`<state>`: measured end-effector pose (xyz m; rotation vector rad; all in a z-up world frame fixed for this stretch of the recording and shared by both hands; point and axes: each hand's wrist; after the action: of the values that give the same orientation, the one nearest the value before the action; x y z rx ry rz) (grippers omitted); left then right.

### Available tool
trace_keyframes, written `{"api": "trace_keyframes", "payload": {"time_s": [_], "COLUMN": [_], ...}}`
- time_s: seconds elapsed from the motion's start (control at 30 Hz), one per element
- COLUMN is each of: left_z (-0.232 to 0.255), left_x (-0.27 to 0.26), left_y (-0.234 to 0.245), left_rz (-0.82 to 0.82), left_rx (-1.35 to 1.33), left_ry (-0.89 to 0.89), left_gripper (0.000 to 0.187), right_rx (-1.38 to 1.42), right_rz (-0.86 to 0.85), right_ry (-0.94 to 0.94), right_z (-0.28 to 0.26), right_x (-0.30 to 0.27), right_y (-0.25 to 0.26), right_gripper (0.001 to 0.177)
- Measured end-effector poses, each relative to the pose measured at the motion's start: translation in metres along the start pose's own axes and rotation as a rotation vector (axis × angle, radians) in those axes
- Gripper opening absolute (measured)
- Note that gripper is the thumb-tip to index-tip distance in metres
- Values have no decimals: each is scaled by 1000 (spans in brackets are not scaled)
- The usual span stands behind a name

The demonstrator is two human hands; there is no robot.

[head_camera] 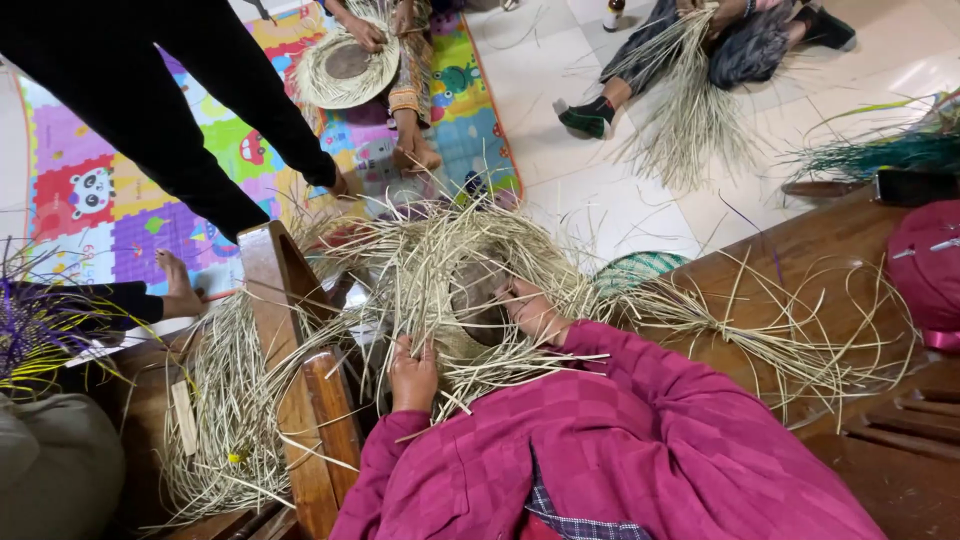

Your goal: The person is weaving a straw hat by hand, interlacing individual straw strands into the structure.

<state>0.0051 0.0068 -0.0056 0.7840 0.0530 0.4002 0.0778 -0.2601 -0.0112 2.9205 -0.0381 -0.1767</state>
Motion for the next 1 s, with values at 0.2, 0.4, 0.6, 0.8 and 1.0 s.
{"api": "trace_keyframes", "payload": {"time_s": [0.2,0.4,0.6,0.8,1.0], "left_z": [27,25,12,24,23], "left_x": [-3,8,14,25,20], "left_y": [19,18,9,13,12], "left_rz": [-41,-40,-90,-66,-12], "left_rx": [-56,-81,-48,-42,-65], "left_ry": [91,173,231,190,172], "left_gripper": [22,28,32,36,31], "right_rx": [-12,9,-189,-395,-803], "right_rz": [-30,-31,-80,-445,-277], "right_ry": [36,29,-48,-44,-306], "right_z": [-14,3,-34,-13,-61], "right_x": [7,21,-4,-9,-16], "right_y": [-5,-10,10,70,174], "right_gripper": [19,21,27,38,31]}}
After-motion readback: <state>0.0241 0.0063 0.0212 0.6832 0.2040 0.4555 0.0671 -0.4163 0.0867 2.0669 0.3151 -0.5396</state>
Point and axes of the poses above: each hand's wrist, its own x-axis towards the middle knuckle, its own y-axis out of the back of the hand, z = x × y, and after that the axes turned 7 degrees about z, right-handed
